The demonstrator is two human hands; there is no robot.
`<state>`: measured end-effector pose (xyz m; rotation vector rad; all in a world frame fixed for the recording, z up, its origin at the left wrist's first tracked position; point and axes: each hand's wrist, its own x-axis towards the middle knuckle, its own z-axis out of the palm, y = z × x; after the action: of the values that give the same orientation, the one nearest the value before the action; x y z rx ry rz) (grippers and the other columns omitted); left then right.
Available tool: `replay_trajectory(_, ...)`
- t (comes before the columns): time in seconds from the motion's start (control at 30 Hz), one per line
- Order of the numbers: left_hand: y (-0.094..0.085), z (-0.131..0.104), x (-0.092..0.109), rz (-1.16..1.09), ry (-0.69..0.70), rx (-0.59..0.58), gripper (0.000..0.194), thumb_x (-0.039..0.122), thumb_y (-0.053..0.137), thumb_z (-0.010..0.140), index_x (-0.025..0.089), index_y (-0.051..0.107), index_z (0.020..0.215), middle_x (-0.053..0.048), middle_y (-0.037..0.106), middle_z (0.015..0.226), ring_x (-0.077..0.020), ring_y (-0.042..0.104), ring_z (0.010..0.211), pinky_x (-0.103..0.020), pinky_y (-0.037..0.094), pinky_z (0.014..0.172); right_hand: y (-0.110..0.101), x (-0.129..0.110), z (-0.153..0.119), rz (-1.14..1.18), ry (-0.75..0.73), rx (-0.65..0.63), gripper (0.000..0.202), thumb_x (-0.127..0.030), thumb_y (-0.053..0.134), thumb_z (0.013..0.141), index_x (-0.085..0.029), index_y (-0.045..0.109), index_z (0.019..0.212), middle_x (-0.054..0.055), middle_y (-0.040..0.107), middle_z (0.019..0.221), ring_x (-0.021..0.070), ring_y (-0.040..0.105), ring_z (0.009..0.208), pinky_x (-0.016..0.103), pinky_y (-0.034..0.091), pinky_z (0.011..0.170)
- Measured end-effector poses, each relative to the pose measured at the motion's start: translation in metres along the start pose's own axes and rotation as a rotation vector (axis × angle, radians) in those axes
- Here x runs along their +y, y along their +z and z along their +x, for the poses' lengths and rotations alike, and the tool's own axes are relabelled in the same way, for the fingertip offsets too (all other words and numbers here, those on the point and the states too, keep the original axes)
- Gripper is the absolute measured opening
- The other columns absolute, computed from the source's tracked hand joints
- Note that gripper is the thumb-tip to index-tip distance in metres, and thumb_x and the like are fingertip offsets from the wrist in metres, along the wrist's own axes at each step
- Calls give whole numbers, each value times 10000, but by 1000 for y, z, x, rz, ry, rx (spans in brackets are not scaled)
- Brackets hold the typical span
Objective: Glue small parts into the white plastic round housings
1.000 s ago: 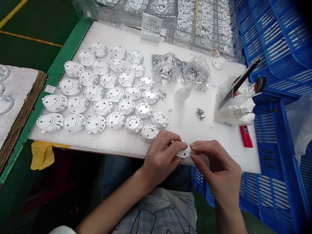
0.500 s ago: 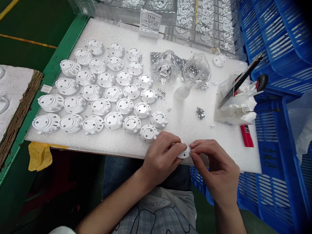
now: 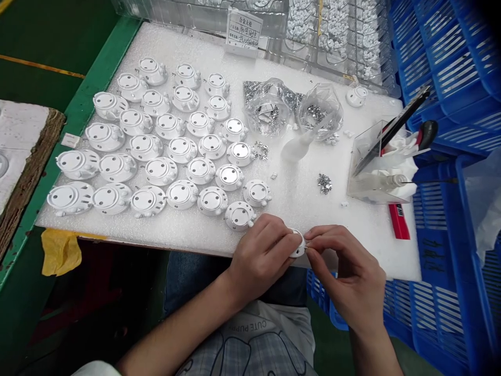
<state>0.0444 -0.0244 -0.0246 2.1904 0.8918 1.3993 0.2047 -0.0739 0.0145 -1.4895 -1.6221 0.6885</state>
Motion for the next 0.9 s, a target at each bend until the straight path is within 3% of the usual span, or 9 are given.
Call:
replay_trajectory(0.47, 1, 3, 2, 22, 5, 14, 90, 31, 615, 926, 113, 653, 922, -47, 645, 749, -184, 591, 767, -292, 554, 685, 2, 2, -1, 24, 2, 3, 157, -65, 654, 912, -221, 637, 913, 12, 655, 939, 136, 652, 938, 244, 520, 764)
replay_trajectory(0.9, -1, 3, 0, 17, -12, -10, 96, 53, 614, 937, 145, 635, 917, -39, 635, 780, -181, 593, 776, -297, 541, 686, 3, 6, 0, 50, -4, 9, 132, -92, 671, 920, -223, 654, 917, 7, 669, 944, 132, 657, 940, 244, 531, 772)
